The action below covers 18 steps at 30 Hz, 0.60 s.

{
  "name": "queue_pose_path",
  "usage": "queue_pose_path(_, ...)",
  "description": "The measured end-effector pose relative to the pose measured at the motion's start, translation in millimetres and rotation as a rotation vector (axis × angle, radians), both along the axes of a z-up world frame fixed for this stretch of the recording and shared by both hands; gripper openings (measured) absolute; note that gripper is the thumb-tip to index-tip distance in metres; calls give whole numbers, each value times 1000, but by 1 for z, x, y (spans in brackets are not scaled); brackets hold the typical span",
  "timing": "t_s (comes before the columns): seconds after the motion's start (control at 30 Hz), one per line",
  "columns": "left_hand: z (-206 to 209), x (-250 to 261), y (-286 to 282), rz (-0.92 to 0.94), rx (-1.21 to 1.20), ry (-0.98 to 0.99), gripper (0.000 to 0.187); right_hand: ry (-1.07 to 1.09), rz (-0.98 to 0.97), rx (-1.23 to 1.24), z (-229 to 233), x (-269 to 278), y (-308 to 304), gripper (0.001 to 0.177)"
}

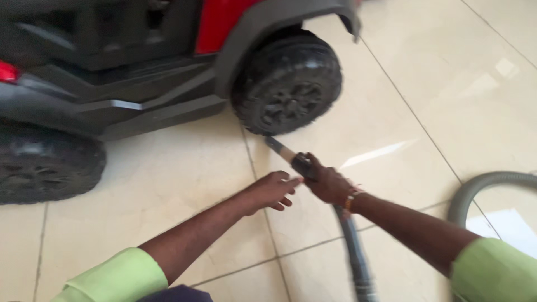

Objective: The person uses a vacuum cleaner hose to clean a tiled floor. They move the nozzle along the baseboards, under a white wicker bed frame, and around the wheels of a red toy vehicle. The person also cleans the floor near a floor drain and the main vacuum unit.

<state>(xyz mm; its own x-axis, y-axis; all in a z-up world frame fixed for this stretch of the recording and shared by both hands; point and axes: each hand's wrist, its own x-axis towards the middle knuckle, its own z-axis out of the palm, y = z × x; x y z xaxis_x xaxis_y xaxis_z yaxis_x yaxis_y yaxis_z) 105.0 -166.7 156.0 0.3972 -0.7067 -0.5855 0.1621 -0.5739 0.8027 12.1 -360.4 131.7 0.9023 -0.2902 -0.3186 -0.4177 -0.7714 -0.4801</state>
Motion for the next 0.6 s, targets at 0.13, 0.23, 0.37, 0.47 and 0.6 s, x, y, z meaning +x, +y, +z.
queue_pose_path(0.13,-8,-40,-28,136,-39,253,80,5,96,178,-32,-6,4,102)
queue_pose_path(0.23,-10,-71,-30,201,10,361,79,123,-73,492,-40,-2,-8,78)
queue_pose_path(0.37,-10,-86,-38,242,47,434,87,162,-73,530,-62,10,-15,68)
queue_pose_path(0.47,3,-110,-49,170,107,292,85,145,22,436,-81,24,-19,68)
queue_pose_path(0.6,44,-147,-68,-74,178,259,98,145,-111,769,-57,4,-30,58)
